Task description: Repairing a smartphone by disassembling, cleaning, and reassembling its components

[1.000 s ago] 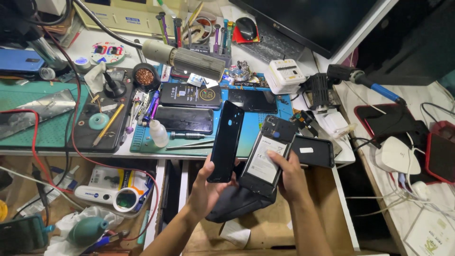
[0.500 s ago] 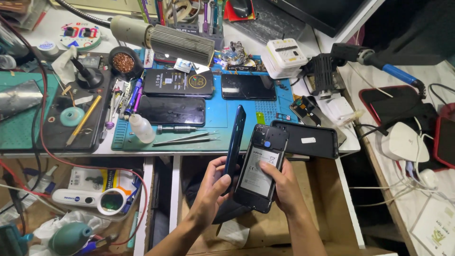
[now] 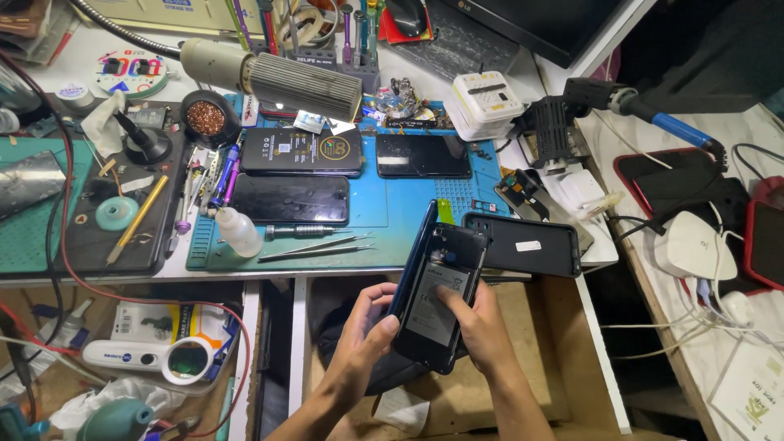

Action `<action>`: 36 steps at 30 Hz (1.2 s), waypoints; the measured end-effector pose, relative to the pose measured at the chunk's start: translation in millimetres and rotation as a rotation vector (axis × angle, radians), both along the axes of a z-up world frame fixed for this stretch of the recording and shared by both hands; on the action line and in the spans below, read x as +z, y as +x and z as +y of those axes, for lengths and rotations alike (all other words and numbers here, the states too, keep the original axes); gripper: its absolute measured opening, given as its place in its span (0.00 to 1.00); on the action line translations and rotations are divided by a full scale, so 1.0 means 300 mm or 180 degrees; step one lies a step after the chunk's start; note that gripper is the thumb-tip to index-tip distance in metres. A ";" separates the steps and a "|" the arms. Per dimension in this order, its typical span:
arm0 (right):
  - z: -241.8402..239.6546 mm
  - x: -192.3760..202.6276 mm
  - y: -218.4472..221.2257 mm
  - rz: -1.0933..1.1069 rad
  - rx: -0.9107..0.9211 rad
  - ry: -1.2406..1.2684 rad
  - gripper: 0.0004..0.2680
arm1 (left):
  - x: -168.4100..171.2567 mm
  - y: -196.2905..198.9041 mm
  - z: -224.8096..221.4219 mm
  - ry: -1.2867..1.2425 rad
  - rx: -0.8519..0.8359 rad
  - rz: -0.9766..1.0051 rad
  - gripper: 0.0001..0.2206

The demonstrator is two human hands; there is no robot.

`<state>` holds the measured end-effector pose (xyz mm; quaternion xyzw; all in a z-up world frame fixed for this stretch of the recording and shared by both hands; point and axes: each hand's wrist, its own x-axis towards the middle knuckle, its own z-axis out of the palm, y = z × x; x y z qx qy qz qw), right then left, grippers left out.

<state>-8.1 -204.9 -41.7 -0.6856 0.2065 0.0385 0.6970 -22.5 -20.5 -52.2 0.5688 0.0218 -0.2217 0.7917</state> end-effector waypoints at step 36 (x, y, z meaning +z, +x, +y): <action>-0.015 0.004 0.004 -0.0183 0.0184 -0.0783 0.13 | -0.025 -0.025 -0.039 0.0842 -0.0368 -0.0703 0.39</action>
